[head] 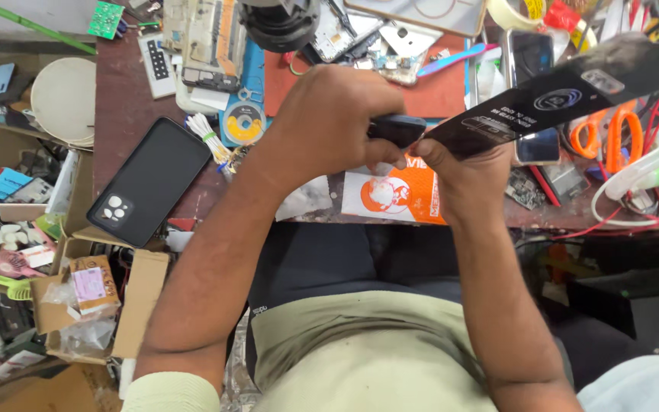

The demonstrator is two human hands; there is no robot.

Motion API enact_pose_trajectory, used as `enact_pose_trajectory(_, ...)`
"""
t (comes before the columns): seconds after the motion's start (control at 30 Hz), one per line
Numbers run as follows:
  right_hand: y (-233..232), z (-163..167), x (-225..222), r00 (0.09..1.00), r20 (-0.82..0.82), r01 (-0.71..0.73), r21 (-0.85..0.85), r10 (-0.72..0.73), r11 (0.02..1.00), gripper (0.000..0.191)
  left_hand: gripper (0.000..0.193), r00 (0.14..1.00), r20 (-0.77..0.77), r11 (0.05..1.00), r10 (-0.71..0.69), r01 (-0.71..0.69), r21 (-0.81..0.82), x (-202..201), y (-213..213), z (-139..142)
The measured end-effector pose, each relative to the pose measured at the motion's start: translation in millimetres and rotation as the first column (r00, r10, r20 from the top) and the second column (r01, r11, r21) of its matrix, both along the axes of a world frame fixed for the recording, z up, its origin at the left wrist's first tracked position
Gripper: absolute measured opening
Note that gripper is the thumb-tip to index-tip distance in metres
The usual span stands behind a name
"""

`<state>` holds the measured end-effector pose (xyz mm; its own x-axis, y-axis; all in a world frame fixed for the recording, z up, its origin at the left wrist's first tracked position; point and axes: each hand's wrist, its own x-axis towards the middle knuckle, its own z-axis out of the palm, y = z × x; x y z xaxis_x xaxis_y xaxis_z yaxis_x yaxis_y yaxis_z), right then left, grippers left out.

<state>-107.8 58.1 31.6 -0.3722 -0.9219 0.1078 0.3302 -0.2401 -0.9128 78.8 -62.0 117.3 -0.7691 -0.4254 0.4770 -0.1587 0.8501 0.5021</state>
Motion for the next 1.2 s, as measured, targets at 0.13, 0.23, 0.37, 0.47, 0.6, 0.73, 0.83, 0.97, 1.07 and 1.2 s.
enact_pose_trajectory(0.13,9.6,-22.8,5.5,0.991,-0.053,0.123,-0.031,-0.124,0.992,0.024,0.043,0.979,-0.016,0.935,0.202,-0.197,-0.295,-3.9,28.2,2.5)
enact_pose_trajectory(0.23,13.4,-30.8,13.8,0.986,-0.053,0.148,-0.155,-0.158,0.977,0.025,0.047,0.946,-0.02,0.874,0.324,-0.307,-0.377,-11.7,49.9,-3.3)
enact_pose_trajectory(0.37,11.6,-33.3,29.2,0.971,0.138,0.22,-0.2,-0.195,0.955,0.023,0.049,0.952,-0.095,0.903,0.291,-0.307,-0.3,-16.3,47.7,-13.1)
enact_pose_trajectory(0.47,11.2,-33.8,35.5,0.967,0.155,0.228,-0.179,-0.201,0.957,0.021,0.051,0.957,-0.083,0.921,0.277,-0.289,-0.261,-11.4,44.1,-16.6)
enact_pose_trajectory(0.6,8.5,-35.6,35.1,0.964,0.136,0.253,-0.182,-0.231,0.95,0.019,0.05,0.959,-0.085,0.922,0.272,-0.285,-0.261,-12.3,41.4,-18.4)
enact_pose_trajectory(0.73,7.9,-37.9,39.0,0.953,0.128,0.296,-0.214,-0.273,0.931,0.019,0.044,0.953,-0.077,0.911,0.293,-0.303,-0.281,-12.1,44.0,-19.4)
enact_pose_trajectory(0.83,9.8,-35.9,43.5,0.947,0.059,0.319,-0.244,-0.315,0.916,0.021,0.04,0.949,-0.071,0.905,0.308,-0.315,-0.285,-10.3,45.8,-20.5)
enact_pose_trajectory(0.97,12.7,-21.7,41.4,0.94,-0.153,0.256,-0.275,-0.306,0.927,0.015,0.04,0.95,-0.067,0.913,0.306,-0.313,-0.262,-6.1,45.0,-22.4)
enact_pose_trajectory(1.07,16.4,0.0,33.0,0.825,-0.452,0.249,-0.246,-0.338,0.937,0.018,0.038,0.952,-0.069,0.919,0.299,-0.307,-0.247,-4.4,43.9,-24.5)
enact_pose_trajectory(1.2,21.0,35.4,19.0,0.559,-0.777,0.172,-0.232,-0.289,0.957,0.024,0.028,0.942,-0.074,0.903,0.328,-0.336,-0.269,-8.7,45.3,-26.6)
